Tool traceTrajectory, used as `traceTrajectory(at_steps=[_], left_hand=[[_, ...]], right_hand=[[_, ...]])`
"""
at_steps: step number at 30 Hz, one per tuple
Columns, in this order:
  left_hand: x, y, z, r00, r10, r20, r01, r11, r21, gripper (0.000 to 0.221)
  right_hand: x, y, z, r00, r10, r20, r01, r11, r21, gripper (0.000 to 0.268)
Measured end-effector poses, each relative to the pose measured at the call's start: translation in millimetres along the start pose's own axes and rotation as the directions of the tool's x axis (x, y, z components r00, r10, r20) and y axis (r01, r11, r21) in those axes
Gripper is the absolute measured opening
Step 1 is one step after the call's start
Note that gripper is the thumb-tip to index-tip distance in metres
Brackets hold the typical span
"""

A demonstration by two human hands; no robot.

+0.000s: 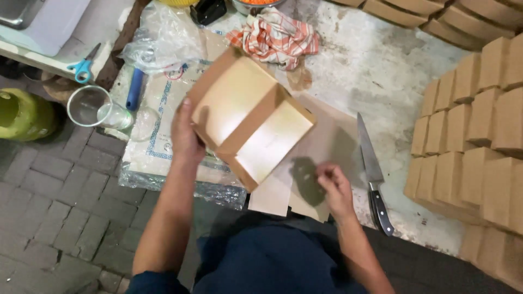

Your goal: Folding paper liners and placing them into cardboard food boxes at a production station.

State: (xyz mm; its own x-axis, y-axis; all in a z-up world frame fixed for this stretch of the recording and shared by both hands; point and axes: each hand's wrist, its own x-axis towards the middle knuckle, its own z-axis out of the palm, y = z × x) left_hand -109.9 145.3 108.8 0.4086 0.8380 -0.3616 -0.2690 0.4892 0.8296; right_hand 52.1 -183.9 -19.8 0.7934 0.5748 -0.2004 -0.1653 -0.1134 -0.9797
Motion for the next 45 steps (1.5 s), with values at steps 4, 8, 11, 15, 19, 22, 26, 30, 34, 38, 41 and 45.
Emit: traceTrajectory(at_steps=[4,8,11,15,19,22,26,30,34,38,41,45], left_hand=[[47,21,-51,0.998,0.036,-0.044,-0.041,0.993,-0.109,0.057],[67,29,-82,0.993,0.084,-0.078,-0.081,0.996,0.037,0.047],[65,30,-83,0.993,0.085,-0.076,-0.081,0.995,0.062,0.048],[64,17,-93,0.995,0.042,-0.091,-0.038,0.998,0.051,0.057],[72,-4,-110,0.994,0.05,-0.101,-0.038,0.993,0.114,0.062],[75,-11,-108,0.986,0.153,-0.073,-0.126,0.949,0.29,0.05],[75,-4,-86,0.976,0.218,-0.003,-0.204,0.917,0.344,0.049],[108,-23,-92,0.969,0.244,0.031,-0.239,0.904,0.355,0.048],[87,-15,-38,0.969,0.234,0.083,-0.248,0.902,0.354,0.055],[72,-30,27,0.978,0.056,0.201,-0.145,0.874,0.464,0.052],[59,-48,64,0.949,-0.011,0.314,-0.166,0.831,0.531,0.051],[78,-103,72,0.882,-0.048,0.47,-0.315,0.681,0.661,0.059]], right_hand=[[-19,-30,13,0.968,-0.022,0.251,0.097,0.952,-0.292,0.01],[-16,-47,49,0.917,-0.258,0.303,0.397,0.651,-0.647,0.043],[-2,-81,81,0.898,-0.198,0.392,0.437,0.489,-0.755,0.072],[27,-97,102,0.928,0.062,0.367,0.337,0.279,-0.899,0.077],[46,-94,102,0.925,0.108,0.364,0.327,0.26,-0.908,0.073],[58,-74,93,0.931,0.099,0.352,0.317,0.261,-0.912,0.058],[68,-56,85,0.93,-0.023,0.367,0.356,0.306,-0.883,0.029],[51,-100,61,0.95,-0.023,0.312,0.237,0.706,-0.667,0.02],[32,-100,-64,0.974,0.073,0.215,0.018,0.918,-0.396,0.038],[-4,-116,-95,0.998,-0.026,0.059,0.023,0.998,0.057,0.064],[0,-97,-99,0.975,-0.152,-0.16,0.172,0.978,0.117,0.043],[25,-34,-102,0.927,-0.232,-0.295,0.24,0.971,-0.007,0.029]])
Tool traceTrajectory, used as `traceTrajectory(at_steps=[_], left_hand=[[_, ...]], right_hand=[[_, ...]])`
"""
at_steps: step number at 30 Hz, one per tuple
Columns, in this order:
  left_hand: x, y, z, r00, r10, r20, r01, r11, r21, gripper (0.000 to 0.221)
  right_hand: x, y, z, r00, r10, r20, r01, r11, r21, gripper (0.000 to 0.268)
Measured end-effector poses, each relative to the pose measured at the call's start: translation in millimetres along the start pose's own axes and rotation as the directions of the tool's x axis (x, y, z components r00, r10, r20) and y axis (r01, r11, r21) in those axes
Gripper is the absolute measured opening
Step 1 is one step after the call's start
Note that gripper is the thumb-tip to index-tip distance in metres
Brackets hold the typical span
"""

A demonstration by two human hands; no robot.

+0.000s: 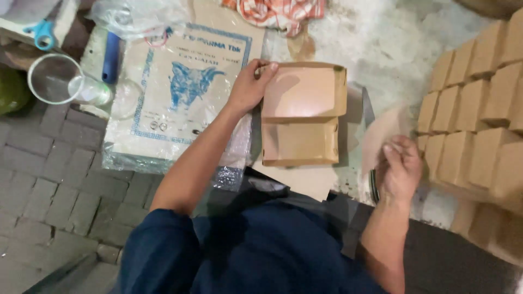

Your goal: Folding paper liners and placing them into cardboard food boxes at a production station.

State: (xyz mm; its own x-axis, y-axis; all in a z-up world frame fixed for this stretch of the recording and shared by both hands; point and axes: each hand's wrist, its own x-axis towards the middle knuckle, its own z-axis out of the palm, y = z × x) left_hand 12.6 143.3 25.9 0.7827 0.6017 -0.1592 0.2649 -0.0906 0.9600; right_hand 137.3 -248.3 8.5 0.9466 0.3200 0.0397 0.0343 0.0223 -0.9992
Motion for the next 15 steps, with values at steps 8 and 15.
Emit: traceTrajectory(at_steps=[8,15], left_hand=[[-79,55,-16,0.965,0.263,-0.002,-0.248,0.914,0.321,0.067],[-127,47,1,0.888,0.432,0.154,-0.424,0.645,0.636,0.058]], right_hand=[[-43,-43,83,0.991,0.082,0.108,-0.079,0.996,-0.038,0.054],[-43,-74,99,0.958,0.177,0.224,-0.119,0.961,-0.251,0.053]])
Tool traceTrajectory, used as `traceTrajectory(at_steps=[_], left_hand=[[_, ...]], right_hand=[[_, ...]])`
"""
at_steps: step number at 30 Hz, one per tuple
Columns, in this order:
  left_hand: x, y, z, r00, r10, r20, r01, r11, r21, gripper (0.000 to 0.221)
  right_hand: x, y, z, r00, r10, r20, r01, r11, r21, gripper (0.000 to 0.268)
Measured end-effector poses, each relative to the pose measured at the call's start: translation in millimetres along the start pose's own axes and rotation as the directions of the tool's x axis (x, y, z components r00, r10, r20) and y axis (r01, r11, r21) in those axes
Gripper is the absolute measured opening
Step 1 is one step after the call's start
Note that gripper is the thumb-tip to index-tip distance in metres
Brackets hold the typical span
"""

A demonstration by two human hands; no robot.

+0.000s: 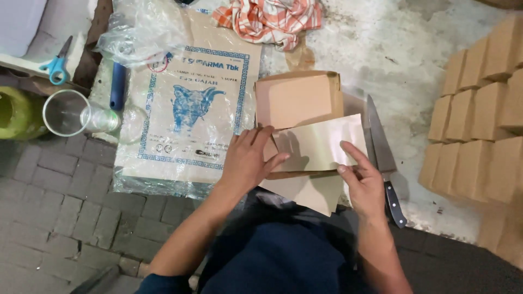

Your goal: Folding paper liners and placing them into cardboard food boxes at a production station.

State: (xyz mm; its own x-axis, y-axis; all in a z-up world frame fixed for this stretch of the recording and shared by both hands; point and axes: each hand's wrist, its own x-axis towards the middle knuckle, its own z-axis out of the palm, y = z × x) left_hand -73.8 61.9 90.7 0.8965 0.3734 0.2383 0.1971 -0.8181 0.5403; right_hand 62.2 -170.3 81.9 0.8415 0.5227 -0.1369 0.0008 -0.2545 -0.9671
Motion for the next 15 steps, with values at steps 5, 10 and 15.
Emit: traceTrajectory(at_steps=[5,10,15], left_hand=[[-11,16,16,0.988,-0.15,0.027,0.151,0.986,-0.071,0.071],[1,31,4,0.844,-0.395,0.363,0.519,0.771,-0.369,0.083],[1,29,1,0.838,-0.463,0.29,0.544,0.657,-0.522,0.069]], right_hand=[[-7,10,3,0.998,-0.028,0.051,-0.005,0.827,0.562,0.052],[-8,54,-10,0.992,-0.073,0.105,-0.022,0.709,0.704,0.058],[-10,31,-3,0.983,-0.147,0.11,0.025,0.701,0.713,0.063]])
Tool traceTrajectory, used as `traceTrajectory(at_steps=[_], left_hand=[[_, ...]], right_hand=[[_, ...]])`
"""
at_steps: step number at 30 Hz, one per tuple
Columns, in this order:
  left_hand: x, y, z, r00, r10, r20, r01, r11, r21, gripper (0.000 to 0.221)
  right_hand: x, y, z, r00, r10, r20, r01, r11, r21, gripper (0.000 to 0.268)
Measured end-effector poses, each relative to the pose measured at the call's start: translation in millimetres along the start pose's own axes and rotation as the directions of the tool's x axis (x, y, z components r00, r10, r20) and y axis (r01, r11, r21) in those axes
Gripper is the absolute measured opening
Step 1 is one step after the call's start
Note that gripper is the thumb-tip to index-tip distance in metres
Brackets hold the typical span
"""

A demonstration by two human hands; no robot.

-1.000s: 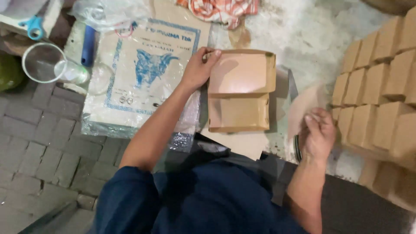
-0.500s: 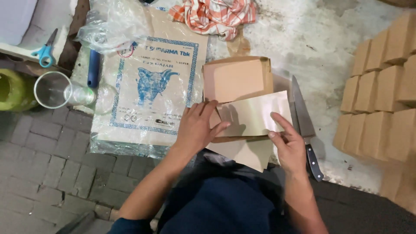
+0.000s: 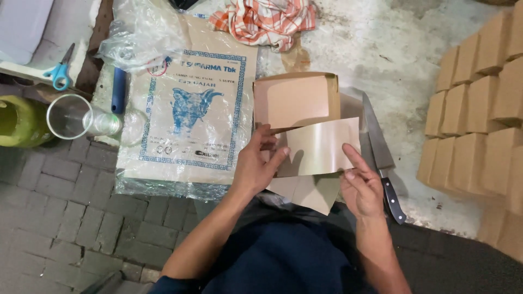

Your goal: Folding paper liners and placing them into cardboard food boxes at a production station.

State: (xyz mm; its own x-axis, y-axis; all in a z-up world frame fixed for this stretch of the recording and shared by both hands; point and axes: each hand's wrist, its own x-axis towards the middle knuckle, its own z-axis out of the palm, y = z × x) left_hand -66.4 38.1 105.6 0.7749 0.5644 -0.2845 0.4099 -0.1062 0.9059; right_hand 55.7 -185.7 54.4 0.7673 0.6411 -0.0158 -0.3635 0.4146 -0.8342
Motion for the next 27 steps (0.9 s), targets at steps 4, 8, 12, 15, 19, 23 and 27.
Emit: traceTrajectory(at_steps=[4,8,12,15,19,23,27], left_hand=[[-7,10,-6,0.998,-0.054,0.038,0.051,0.997,0.061,0.069],[-6,13,-5,0.989,-0.088,0.121,0.077,0.993,0.093,0.079],[-1,15,0,0.964,-0.162,0.213,0.147,0.986,0.083,0.086],[1,9,11,0.967,-0.132,0.218,0.135,0.991,0.001,0.088],[-1,11,9,0.97,-0.169,0.172,0.191,0.975,-0.118,0.081],[11,-17,-3,0.999,-0.033,-0.031,0.025,0.973,-0.23,0.081],[-4,-30,-7,0.986,0.038,-0.162,-0.052,0.995,-0.088,0.071]], right_hand=[[-2,7,-13,0.999,-0.014,0.045,0.012,0.999,0.044,0.065],[-5,8,-12,0.994,-0.03,0.104,0.023,0.997,0.071,0.071],[-10,41,-61,0.99,-0.042,0.133,0.025,0.991,0.13,0.076],[-13,54,-78,0.992,-0.052,0.114,0.036,0.989,0.141,0.076],[-19,32,-37,0.996,-0.047,0.08,0.042,0.997,0.064,0.076],[-14,37,-43,0.989,-0.135,-0.054,0.105,0.918,-0.383,0.048],[-4,16,-4,0.911,-0.386,0.144,0.242,0.218,-0.945,0.018]])
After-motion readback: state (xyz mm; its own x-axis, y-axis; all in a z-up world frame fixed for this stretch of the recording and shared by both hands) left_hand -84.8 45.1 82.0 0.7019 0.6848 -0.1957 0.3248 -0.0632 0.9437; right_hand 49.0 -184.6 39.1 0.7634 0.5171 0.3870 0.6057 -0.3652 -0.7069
